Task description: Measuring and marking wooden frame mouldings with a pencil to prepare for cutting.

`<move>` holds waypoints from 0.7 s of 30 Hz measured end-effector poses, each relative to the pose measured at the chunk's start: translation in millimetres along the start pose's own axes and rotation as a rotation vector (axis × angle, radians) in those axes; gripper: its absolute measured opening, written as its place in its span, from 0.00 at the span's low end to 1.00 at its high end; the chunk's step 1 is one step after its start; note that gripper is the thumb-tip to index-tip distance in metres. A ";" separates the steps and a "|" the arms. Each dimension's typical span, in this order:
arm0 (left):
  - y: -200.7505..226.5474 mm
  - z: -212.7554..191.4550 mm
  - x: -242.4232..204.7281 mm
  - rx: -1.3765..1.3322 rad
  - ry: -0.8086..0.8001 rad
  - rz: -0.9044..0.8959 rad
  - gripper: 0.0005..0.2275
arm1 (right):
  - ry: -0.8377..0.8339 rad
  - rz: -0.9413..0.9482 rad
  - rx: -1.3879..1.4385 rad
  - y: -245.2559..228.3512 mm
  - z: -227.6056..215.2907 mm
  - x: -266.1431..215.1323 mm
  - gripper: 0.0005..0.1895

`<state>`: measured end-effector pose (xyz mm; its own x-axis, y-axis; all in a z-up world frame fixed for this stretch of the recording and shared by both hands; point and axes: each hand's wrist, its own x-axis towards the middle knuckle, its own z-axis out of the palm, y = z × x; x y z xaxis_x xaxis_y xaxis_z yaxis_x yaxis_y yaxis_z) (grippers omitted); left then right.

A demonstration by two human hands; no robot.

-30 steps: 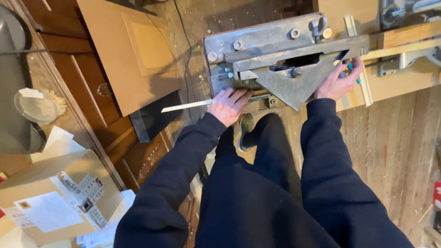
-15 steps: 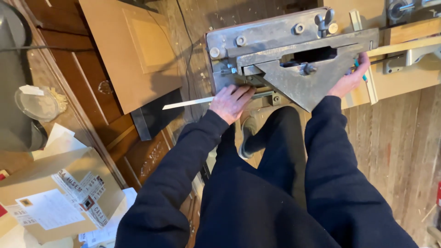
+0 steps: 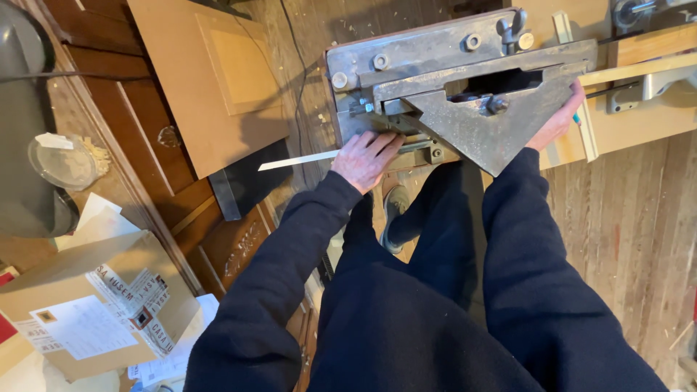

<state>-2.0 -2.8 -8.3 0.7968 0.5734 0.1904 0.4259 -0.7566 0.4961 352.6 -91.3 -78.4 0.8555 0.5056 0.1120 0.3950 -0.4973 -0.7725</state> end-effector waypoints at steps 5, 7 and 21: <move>-0.9 -3.5 0.4 0.016 0.006 0.005 0.21 | -0.011 0.026 0.017 -16.9 0.6 -1.3 0.26; -1.7 -2.2 1.3 0.010 -0.010 0.000 0.21 | 0.003 -0.023 -0.034 -14.9 0.7 1.7 0.28; -2.4 -2.0 1.2 0.030 -0.037 0.007 0.23 | -0.013 0.025 -0.032 -24.5 0.8 -0.7 0.25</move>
<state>-3.0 0.3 -7.6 0.8149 0.5566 0.1616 0.4328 -0.7698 0.4691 342.1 -78.9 -60.1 0.8610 0.5015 0.0844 0.3839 -0.5322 -0.7545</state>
